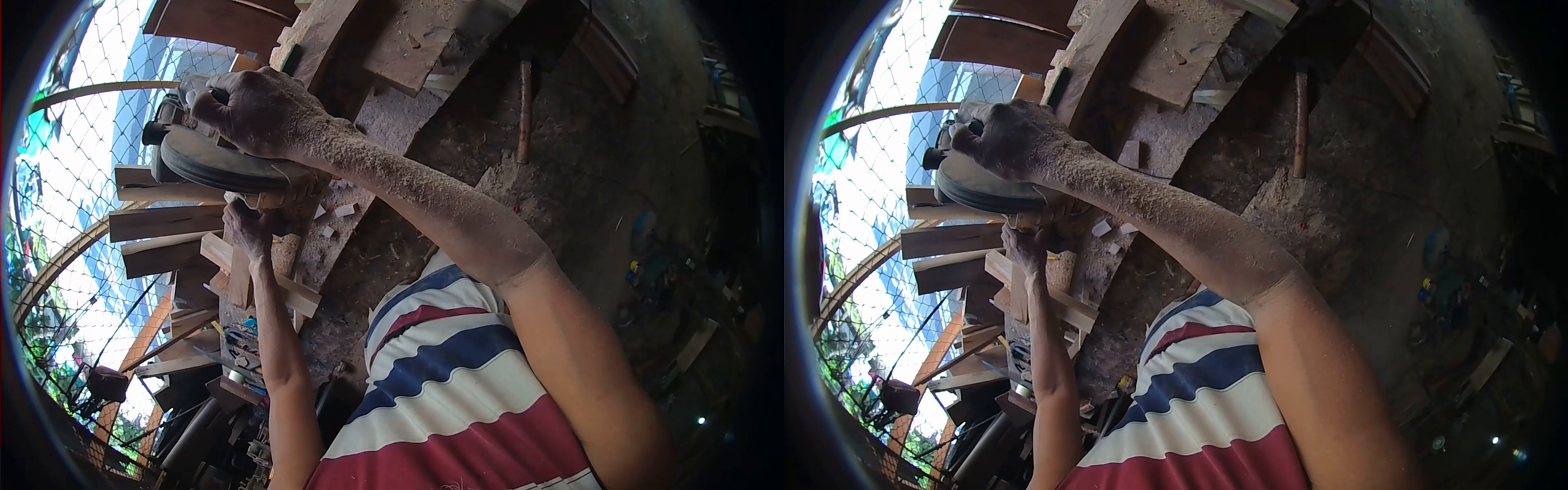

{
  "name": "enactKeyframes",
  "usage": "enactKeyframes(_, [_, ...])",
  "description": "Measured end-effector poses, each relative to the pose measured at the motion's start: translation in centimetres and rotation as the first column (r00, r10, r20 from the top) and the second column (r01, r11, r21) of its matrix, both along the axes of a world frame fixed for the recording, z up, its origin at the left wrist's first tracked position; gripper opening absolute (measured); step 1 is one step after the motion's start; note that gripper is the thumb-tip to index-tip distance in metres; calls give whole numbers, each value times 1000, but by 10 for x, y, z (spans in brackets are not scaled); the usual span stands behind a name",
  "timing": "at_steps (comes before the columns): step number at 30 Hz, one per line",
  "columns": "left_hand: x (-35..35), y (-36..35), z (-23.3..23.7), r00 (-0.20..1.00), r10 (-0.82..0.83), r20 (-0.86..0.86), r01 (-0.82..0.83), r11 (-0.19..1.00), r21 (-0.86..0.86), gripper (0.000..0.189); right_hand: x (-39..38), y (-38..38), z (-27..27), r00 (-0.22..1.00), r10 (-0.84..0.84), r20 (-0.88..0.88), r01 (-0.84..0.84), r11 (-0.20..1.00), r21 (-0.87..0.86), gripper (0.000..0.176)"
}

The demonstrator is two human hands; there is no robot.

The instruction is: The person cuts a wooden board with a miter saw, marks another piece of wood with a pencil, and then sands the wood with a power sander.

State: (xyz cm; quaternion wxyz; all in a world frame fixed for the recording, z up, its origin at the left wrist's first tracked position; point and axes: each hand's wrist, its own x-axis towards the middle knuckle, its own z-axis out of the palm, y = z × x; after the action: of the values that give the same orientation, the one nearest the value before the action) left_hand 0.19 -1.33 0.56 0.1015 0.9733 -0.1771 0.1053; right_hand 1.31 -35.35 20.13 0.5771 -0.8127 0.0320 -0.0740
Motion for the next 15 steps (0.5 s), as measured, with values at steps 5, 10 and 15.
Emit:
enactKeyframes(5, [1,5,-3,999,-33,26,32,999,31,85,-5,-1,3,999,-41,-34,43,998,46,74])
enactKeyframes(10, [1,6,-3,1000,-25,-7,25,997,72,115,-3,-1,-5,999,-12,-48,14,999,52,73])
enactKeyframes(15, [1,10,-5,999,-37,-5,37,997,62,110,-8,4,-14,997,-74,9,73,995,72,81])
